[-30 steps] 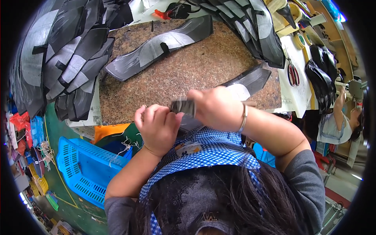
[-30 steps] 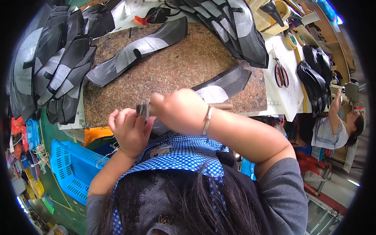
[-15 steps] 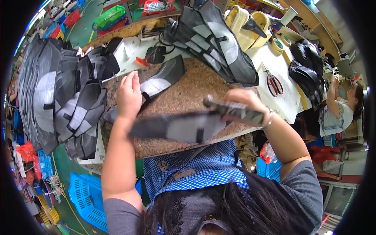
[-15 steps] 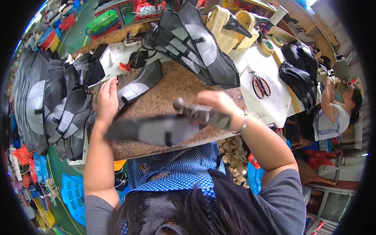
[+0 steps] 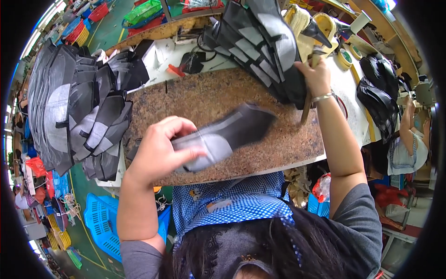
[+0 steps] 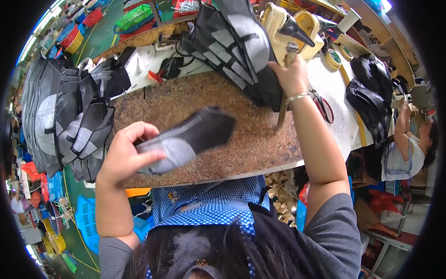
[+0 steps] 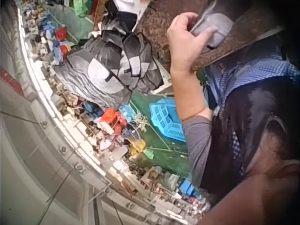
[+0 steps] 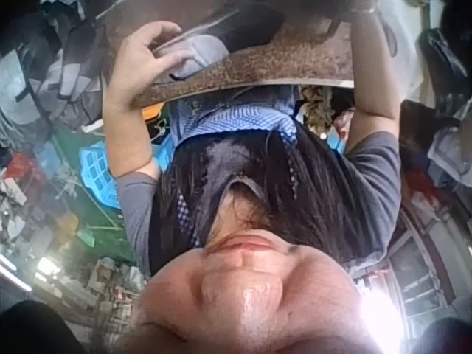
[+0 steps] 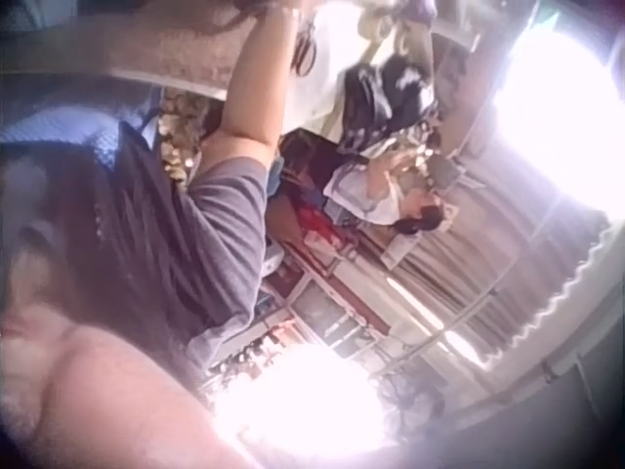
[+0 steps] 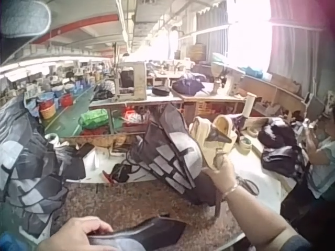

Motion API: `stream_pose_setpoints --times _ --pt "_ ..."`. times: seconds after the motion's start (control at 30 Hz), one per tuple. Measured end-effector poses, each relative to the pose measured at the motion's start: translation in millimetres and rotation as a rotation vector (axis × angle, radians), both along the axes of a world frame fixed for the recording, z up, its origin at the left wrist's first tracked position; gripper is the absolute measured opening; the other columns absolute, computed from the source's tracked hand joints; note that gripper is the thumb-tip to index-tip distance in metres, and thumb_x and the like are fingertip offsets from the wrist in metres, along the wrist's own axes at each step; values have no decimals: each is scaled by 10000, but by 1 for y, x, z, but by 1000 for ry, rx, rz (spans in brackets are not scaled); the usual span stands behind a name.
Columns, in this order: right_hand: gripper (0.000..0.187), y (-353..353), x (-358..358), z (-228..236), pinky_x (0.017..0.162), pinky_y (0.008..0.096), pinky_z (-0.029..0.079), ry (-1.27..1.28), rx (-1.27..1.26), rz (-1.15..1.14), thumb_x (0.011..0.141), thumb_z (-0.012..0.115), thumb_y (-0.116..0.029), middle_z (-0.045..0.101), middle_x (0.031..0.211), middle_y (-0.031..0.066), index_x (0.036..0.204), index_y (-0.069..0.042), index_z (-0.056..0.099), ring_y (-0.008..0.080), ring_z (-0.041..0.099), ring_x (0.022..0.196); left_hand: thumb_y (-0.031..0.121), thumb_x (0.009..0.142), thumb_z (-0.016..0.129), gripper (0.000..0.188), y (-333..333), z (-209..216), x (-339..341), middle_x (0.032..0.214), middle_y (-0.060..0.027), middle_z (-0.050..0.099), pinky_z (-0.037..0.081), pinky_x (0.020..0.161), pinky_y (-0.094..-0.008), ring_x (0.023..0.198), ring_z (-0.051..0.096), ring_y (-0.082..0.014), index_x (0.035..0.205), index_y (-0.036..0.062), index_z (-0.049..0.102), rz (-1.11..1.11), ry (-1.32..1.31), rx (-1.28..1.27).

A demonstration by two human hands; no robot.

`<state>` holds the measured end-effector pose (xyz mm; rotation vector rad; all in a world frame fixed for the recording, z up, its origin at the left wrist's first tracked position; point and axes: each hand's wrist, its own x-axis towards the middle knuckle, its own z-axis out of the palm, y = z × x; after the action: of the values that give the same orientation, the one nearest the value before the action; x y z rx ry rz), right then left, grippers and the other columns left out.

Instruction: Hammering pre-cut shoe upper components to flatten seams and prepare them for assembly.

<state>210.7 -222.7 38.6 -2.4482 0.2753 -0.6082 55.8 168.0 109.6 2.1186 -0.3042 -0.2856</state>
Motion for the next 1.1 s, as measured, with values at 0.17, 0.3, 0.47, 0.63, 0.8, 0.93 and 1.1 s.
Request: stream_pose_setpoints --times 0.17,0.3,0.47,0.63,0.8,0.93,1.1 --pt "192 43 -97 74 655 251 529 265 463 541 951 629 -209 695 811 42 1001 -26 659 103 633 717 250 669 871 390 -10 2 -32 790 -102 606 478 655 -340 727 604 -241 848 26 607 -309 5 85" --pt "465 71 -152 55 822 345 516 396 299 1268 786 817 -307 659 1042 35 1161 -82 655 205 637 882 318 686 858 415 -25 -11 -36 768 -149 622 486 637 -369 698 618 -328 827 36 588 -444 37 143" --pt "303 63 -189 19 739 304 493 660 483 1028 752 841 -183 648 874 18 912 -52 619 144 597 795 446 690 865 507 -18 -26 -43 634 -146 594 465 556 -363 583 619 -272 770 30 585 -386 237 127" --pt "290 72 -193 -5 782 289 490 663 677 732 752 797 22 603 892 23 874 -43 543 128 581 873 510 712 835 531 -21 -47 -44 651 -121 619 486 579 -393 607 624 -271 702 33 602 -175 204 422" --pt "311 83 -190 -28 744 305 497 433 474 727 703 829 -121 631 825 64 905 -7 622 166 576 750 325 752 807 384 -50 -87 -38 917 -180 641 500 746 -451 876 638 -352 907 13 647 -191 -545 525" --pt "295 81 -184 -32 739 295 499 487 529 751 740 813 -125 651 846 49 944 -10 632 154 580 748 161 767 777 325 -88 -96 -19 902 -132 653 525 756 -404 857 650 -326 1029 9 658 -280 -290 39" --pt "223 72 -184 -26 746 238 524 712 1356 574 989 623 -238 679 953 28 1053 -27 650 90 645 854 -14 799 717 160 -80 -111 -12 948 -122 699 538 725 -304 829 683 -204 958 -26 709 -225 -190 -298"
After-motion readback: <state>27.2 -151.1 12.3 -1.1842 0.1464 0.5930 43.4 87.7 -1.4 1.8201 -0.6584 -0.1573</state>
